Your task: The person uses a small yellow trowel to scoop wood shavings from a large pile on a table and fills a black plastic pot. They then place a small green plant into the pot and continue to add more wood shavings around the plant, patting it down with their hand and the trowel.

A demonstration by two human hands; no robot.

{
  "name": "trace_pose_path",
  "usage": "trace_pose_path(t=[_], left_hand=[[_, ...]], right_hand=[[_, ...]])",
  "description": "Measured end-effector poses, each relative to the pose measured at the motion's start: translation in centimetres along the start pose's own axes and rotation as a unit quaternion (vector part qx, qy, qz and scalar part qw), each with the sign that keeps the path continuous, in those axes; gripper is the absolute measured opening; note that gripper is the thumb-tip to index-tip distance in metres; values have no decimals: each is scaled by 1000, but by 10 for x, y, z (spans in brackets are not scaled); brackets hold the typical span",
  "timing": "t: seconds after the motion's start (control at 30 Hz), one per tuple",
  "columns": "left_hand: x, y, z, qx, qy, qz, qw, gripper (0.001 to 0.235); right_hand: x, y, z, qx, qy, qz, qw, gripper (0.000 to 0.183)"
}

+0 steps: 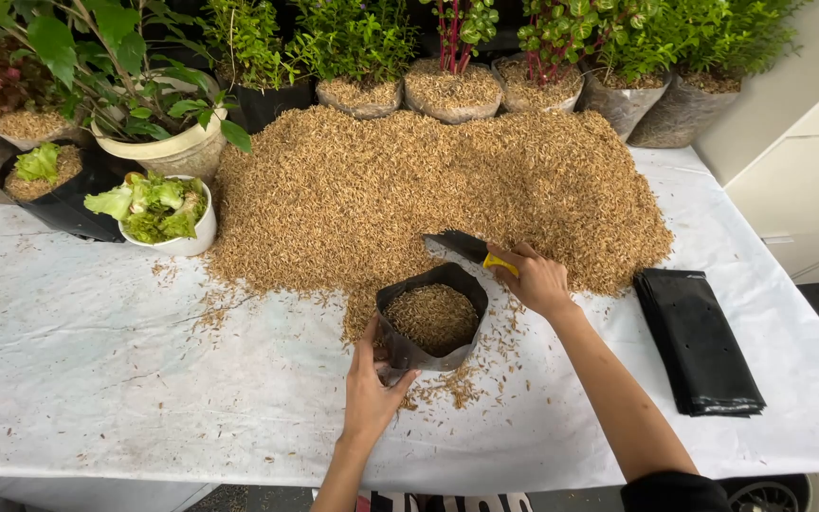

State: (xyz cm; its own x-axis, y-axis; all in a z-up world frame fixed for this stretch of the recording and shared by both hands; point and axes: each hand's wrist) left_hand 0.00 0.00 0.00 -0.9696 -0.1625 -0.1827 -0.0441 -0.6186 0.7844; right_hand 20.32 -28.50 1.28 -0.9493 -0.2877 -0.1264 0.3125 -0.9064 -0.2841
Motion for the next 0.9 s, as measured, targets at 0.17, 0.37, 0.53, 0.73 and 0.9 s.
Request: trace_pose_path(t=[0.17,0.37,0.53,0.73,0.9], left_hand=[[-4,1,-5,-11,-19,35,999,104],[-3,8,4,45,-9,26,999,107],[1,2,6,77,5,24,997,111],[3,-1,11,68,-10,26,997,118],[5,6,16,83,-22,-3,996,111]], right_hand=[[-25,-4,-21,0,74,25,997,48],[-22,-8,-15,-2,127,60,990,46],[2,-14,21,7,200,120,972,39],[50,-29,86,19,185,131,974,38],[91,-44,129,31,187,144,971,37]])
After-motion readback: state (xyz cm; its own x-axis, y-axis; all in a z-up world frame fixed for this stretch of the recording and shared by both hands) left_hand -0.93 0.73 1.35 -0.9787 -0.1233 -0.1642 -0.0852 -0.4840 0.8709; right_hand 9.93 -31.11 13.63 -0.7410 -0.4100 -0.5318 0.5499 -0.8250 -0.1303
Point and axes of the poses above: each hand's wrist, its own x-axis away from the middle knuckle, its own z-axis out of the back of the hand, y = z × x, and after that the axes turned 10 degrees about -x, right-handed
